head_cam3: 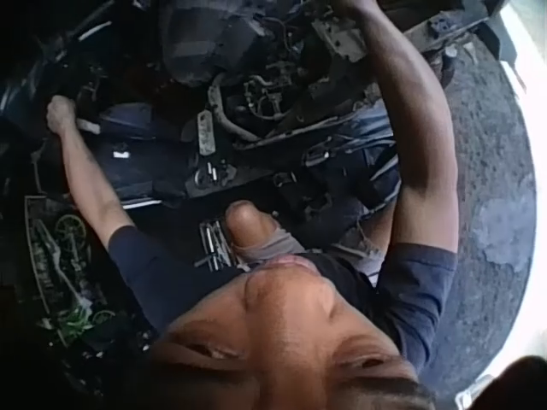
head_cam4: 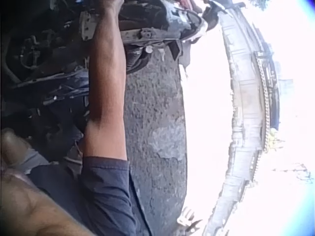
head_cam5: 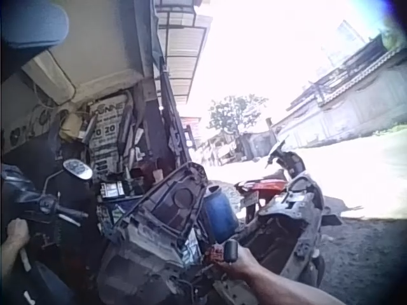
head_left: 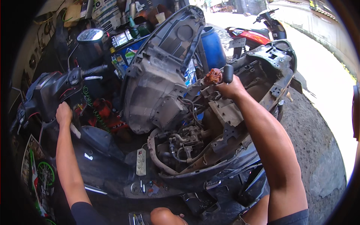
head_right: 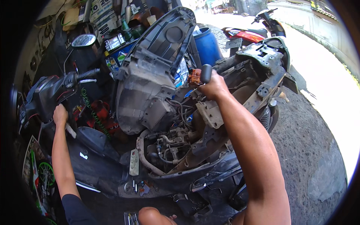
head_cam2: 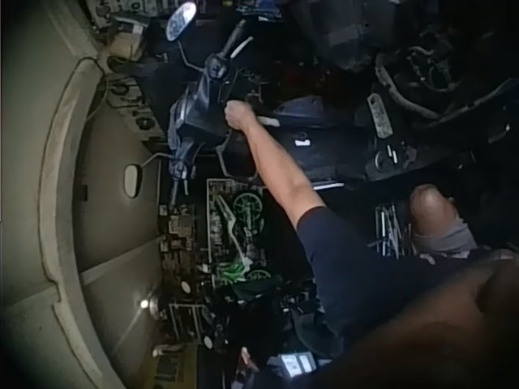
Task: Repairing or replacing a motorcycle fuel pump assembly and pouring fluid into the tank area.
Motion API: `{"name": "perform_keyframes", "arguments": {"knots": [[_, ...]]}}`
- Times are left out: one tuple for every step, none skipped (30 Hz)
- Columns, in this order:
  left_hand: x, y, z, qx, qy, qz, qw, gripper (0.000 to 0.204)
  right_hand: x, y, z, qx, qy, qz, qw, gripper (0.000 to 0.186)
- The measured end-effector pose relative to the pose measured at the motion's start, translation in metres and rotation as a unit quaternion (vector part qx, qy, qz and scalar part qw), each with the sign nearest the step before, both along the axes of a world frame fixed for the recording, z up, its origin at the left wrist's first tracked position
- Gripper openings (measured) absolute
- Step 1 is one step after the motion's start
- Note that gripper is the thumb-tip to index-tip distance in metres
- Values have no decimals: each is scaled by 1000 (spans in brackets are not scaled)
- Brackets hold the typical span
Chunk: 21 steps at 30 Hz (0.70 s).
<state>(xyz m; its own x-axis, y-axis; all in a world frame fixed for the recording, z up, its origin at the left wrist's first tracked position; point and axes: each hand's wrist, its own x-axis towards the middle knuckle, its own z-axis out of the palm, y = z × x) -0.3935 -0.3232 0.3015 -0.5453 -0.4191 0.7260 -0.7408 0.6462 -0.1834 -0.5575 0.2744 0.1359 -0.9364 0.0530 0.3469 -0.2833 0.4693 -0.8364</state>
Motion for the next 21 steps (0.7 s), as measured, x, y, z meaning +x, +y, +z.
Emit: {"name": "perform_keyframes", "arguments": {"knots": [[1, -5, 0, -4, 3, -9, 1000, 18, 2, -3, 4, 9, -10, 1, 1000, 60], [2, -9, 1, 0, 6, -5, 1000, 17, 3, -2, 6, 19, -20, 1, 1000, 58], [3, -7, 1, 3, 6, 1, 1000, 17, 4, -2, 6, 18, -9, -1, 1000, 58], [1, -5, 1, 0, 8, -5, 1000, 17, 4, -1, 5, 18, 2, -1, 1000, 57], [1, 1, 2, 7, 4, -2, 1000, 17, 4, 0, 7, 25, 3, 0, 1000, 59], [1, 4, 3, 14, 0, 2, 1000, 17, 5, 2, 7, 22, 4, -3, 1000, 59], [1, 4, 3, 11, 0, 0, 1000, 17, 6, 2, 7, 29, 2, -8, 1000, 59], [0, 2, 3, 9, 2, -3, 1000, 17, 6, 3, 8, 34, 1, -13, 999, 58], [0, 1, 3, 7, 2, -6, 1000, 17, 7, 3, 8, 20, 3, -6, 1000, 58], [0, -1, 3, 5, 4, -7, 1000, 17, 7, 3, 8, 18, 4, -7, 1000, 58], [0, -2, 3, 7, 3, -4, 1000, 17, 8, 2, 9, 21, 10, -8, 1000, 58], [0, -3, 4, 8, 2, -1, 1000, 17, 9, 0, 9, 25, 15, -10, 1000, 57], [0, -3, 4, 7, 2, -2, 1000, 17, 10, 0, 10, 23, 15, -10, 1000, 57], [0, -2, 4, 8, 4, -2, 1000, 16, 10, 0, 10, 25, 18, -12, 999, 57], [1, 0, 4, 10, 5, -3, 1000, 16, 11, -1, 11, 28, 21, -13, 999, 57], [1, 2, 4, 9, 6, -2, 1000, 16, 12, -1, 11, 27, 21, -13, 999, 57], [2, 4, 4, 11, 5, -2, 1000, 16, 12, -1, 11, 28, 25, -14, 999, 57], [2, 6, 4, 13, 3, -1, 1000, 16, 12, -1, 11, 29, 30, -14, 999, 57], [2, 7, 5, 13, 3, -1, 1000, 16, 12, -1, 11, 29, 29, -14, 999, 57], [2, 7, 5, 13, 2, 2, 1000, 16, 12, -1, 11, 26, 28, -13, 999, 57], [2, 7, 5, 13, 0, 5, 1000, 15, 12, -1, 11, 23, 25, -12, 999, 57]]}}
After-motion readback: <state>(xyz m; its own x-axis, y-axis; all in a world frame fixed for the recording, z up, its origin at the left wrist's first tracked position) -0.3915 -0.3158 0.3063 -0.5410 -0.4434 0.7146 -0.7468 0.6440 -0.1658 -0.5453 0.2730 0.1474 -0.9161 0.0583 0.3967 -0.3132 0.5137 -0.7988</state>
